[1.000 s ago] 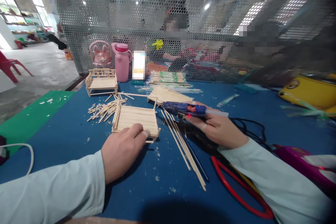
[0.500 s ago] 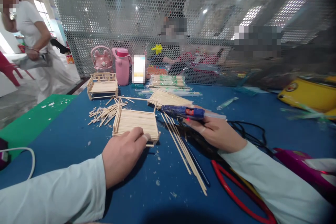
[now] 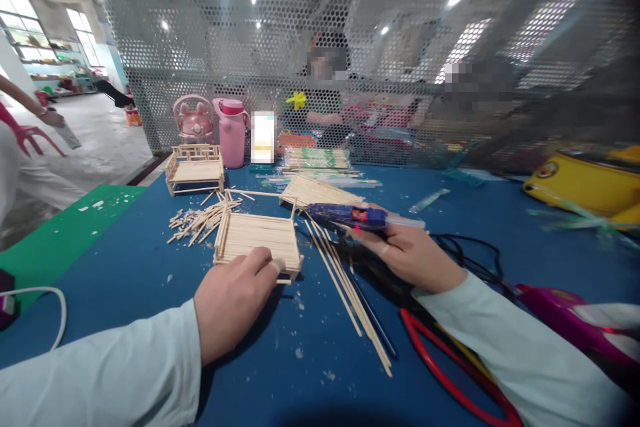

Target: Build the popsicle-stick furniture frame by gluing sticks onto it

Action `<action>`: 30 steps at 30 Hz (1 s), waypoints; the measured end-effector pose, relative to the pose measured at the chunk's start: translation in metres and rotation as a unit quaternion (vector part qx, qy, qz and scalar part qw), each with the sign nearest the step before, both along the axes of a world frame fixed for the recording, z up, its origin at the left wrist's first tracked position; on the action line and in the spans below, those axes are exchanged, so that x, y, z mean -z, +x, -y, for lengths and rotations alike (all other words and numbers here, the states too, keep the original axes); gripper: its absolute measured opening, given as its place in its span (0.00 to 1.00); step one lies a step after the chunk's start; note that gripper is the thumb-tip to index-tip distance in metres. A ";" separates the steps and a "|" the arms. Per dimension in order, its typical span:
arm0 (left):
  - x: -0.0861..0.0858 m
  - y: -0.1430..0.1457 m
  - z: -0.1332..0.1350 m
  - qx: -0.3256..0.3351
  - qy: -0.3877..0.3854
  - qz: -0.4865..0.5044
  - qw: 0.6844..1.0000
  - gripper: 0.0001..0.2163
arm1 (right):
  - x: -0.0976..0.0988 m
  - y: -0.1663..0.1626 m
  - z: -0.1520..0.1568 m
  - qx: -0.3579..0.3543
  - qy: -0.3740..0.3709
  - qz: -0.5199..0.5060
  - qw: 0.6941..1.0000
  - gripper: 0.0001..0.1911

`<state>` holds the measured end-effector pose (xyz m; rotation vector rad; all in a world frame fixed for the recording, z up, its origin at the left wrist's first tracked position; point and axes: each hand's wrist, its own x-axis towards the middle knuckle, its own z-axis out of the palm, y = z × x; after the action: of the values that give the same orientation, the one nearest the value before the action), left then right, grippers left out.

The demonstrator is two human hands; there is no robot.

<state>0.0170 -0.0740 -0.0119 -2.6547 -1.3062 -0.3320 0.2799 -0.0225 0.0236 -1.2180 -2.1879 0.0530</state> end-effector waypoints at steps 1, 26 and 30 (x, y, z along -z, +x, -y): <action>0.000 0.000 0.000 0.000 0.000 0.000 1.000 0.13 | 0.000 0.000 0.000 -0.001 0.002 0.001 1.000 0.15; 0.002 -0.001 0.000 0.003 0.027 0.001 1.000 0.12 | 0.003 0.001 -0.002 -0.022 0.010 0.001 1.000 0.14; 0.001 -0.001 -0.001 0.000 0.027 -0.003 1.000 0.12 | 0.002 0.001 -0.002 -0.016 0.022 -0.001 1.000 0.15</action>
<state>0.0161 -0.0734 -0.0128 -2.6099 -1.2769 -0.3549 0.2811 -0.0206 0.0212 -1.1592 -2.1946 0.0197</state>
